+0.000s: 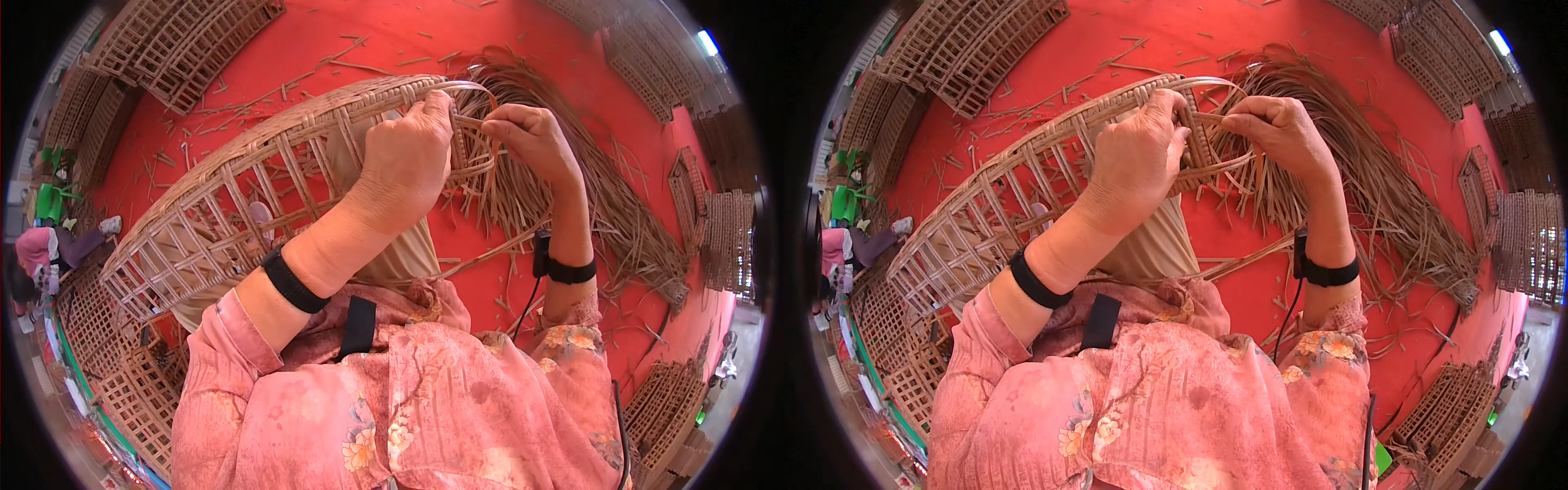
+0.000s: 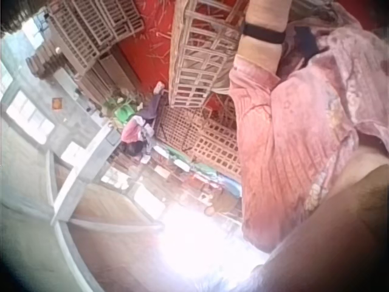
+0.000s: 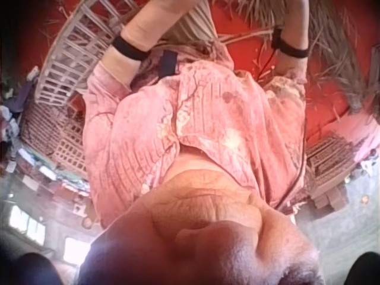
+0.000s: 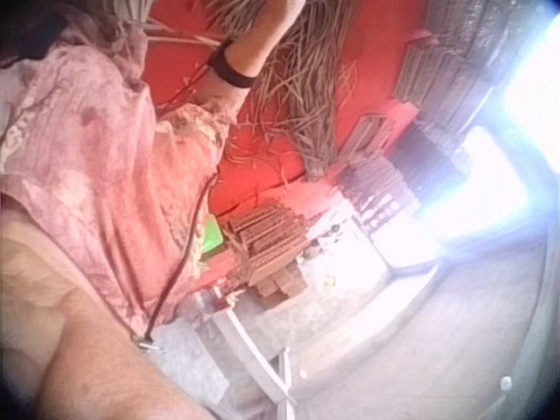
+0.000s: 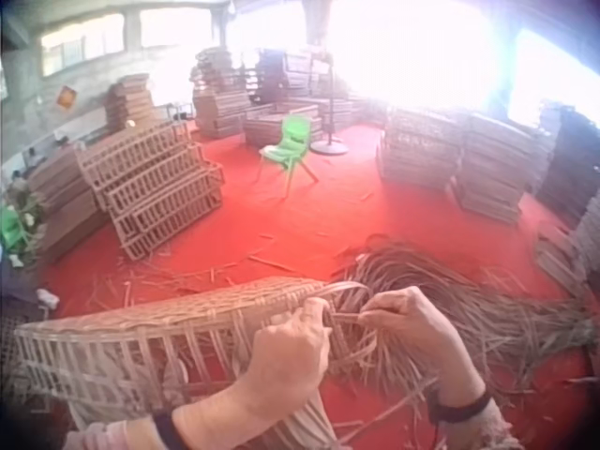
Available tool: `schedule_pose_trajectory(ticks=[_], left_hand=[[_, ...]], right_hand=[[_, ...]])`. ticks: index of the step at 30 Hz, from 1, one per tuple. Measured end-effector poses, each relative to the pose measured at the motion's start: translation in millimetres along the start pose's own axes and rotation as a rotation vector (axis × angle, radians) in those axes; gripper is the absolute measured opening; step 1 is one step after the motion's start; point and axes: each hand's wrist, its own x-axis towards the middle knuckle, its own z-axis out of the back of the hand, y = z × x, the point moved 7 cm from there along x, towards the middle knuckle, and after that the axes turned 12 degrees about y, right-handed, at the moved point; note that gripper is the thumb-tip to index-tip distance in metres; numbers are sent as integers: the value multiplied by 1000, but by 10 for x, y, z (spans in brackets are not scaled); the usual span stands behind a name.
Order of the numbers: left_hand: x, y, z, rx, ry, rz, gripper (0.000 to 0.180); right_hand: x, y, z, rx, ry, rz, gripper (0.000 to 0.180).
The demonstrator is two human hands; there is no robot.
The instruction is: The recorder is weaving a rectangular basket or furniture component using bamboo or wood strips.
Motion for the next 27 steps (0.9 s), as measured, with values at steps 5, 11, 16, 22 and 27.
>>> schedule_pose_trajectory(ticks=[5,11,16,22,27], left_hand=[[2,-28,7,-3,-42,-21,27],[31,16,32,-92,-53,2,25],[81,199,75,-694,-38,128,16],[49,270,78,-683,-27,108,15],[39,300,86,-663,-26,112,15]], right_hand=[[44,7,6,-136,-32,189,24],[274,0,-66,-5,180,50,21],[156,121,-112,-51,164,83,21],[-84,-378,-190,13,229,-59,21],[-63,-457,-260,174,230,-96,15]])
